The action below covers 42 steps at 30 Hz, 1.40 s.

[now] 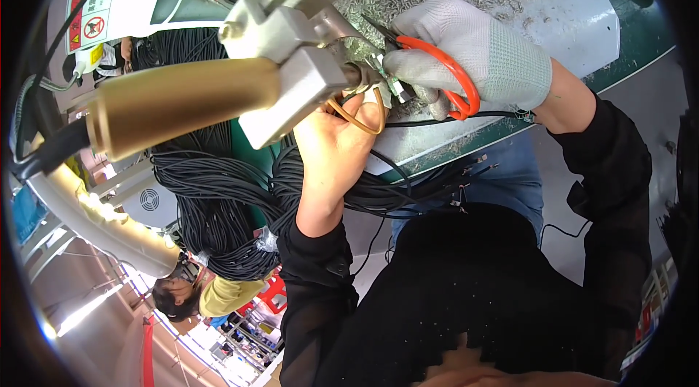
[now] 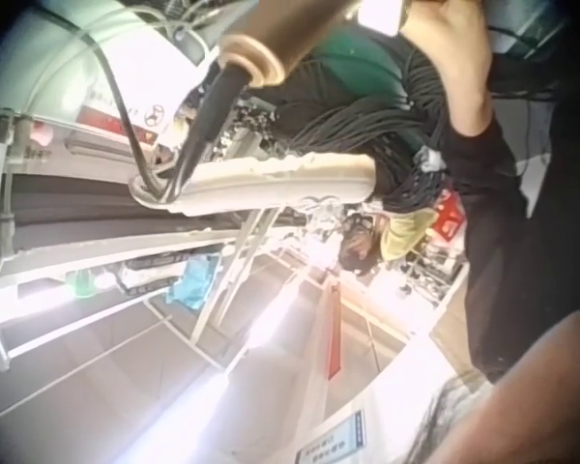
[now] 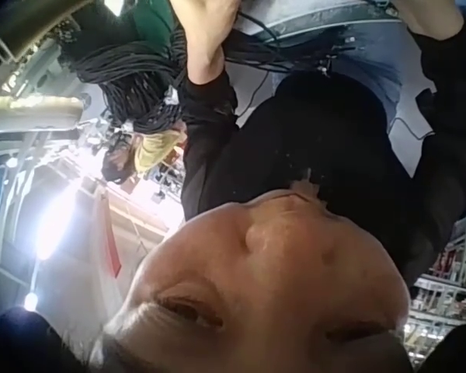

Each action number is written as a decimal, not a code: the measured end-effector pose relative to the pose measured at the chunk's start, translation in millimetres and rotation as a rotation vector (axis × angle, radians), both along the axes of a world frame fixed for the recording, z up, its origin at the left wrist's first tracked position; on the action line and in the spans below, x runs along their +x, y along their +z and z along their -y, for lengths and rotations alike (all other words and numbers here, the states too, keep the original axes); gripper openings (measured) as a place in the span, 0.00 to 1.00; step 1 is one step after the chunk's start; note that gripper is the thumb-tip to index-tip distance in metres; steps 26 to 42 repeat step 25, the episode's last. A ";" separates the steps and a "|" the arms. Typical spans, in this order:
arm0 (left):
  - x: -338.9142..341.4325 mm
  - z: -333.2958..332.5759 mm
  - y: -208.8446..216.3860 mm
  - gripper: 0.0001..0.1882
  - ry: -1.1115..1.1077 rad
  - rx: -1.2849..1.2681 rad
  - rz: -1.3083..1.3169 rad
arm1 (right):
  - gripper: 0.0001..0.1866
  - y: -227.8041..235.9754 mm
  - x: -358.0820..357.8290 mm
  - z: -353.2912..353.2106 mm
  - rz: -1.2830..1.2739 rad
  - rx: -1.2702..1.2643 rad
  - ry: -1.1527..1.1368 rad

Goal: Manually process electrical cables by cutting and stripping insulation at an assembly station.

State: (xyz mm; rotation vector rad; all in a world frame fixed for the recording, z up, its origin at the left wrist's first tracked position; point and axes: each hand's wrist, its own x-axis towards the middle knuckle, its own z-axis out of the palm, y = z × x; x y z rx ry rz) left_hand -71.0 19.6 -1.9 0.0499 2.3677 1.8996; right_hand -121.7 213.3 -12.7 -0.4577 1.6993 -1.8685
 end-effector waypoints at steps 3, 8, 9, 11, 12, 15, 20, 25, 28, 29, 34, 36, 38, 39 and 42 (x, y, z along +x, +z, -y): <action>-4.0 0.9 -0.9 0.11 -0.056 -0.016 -0.024 | 0.14 2.3 0.4 0.7 -0.042 0.057 -0.026; -0.3 13.2 10.2 0.12 -0.158 0.034 0.128 | 0.17 0.7 21.9 -5.2 -0.302 0.106 -0.225; 6.7 17.3 7.3 0.12 -0.146 0.034 0.123 | 0.15 6.0 30.8 -13.0 -0.292 0.154 -0.238; 33.7 26.7 0.9 0.18 0.097 0.188 -0.059 | 0.13 32.0 53.3 -37.8 -0.162 0.283 -0.272; 43.0 26.6 1.5 0.21 0.195 0.277 -0.149 | 0.12 46.5 66.0 -49.7 -0.039 0.385 -0.326; 61.2 16.7 10.0 0.29 -0.109 0.987 0.408 | 0.11 38.2 92.4 -49.0 -0.380 0.666 -0.517; 74.0 -25.6 22.4 0.41 -0.229 0.759 0.499 | 0.12 58.5 111.9 -15.1 -0.478 0.470 -0.174; 75.7 -25.7 25.6 0.42 -0.278 0.521 0.524 | 0.16 38.6 110.3 -20.3 -0.512 0.418 -0.166; 75.7 -25.7 25.6 0.42 -0.278 0.521 0.524 | 0.16 38.6 110.3 -20.3 -0.512 0.418 -0.166; 75.7 -25.7 25.6 0.42 -0.278 0.521 0.524 | 0.16 38.6 110.3 -20.3 -0.512 0.418 -0.166; 75.7 -25.7 25.6 0.42 -0.278 0.521 0.524 | 0.16 38.6 110.3 -20.3 -0.512 0.418 -0.166; 75.7 -25.7 25.6 0.42 -0.278 0.521 0.524 | 0.16 38.6 110.3 -20.3 -0.512 0.418 -0.166; 75.7 -25.7 25.6 0.42 -0.278 0.521 0.524 | 0.16 38.6 110.3 -20.3 -0.512 0.418 -0.166; 75.7 -25.7 25.6 0.42 -0.278 0.521 0.524 | 0.16 38.6 110.3 -20.3 -0.512 0.418 -0.166; 75.7 -25.7 25.6 0.42 -0.278 0.521 0.524 | 0.16 38.6 110.3 -20.3 -0.512 0.418 -0.166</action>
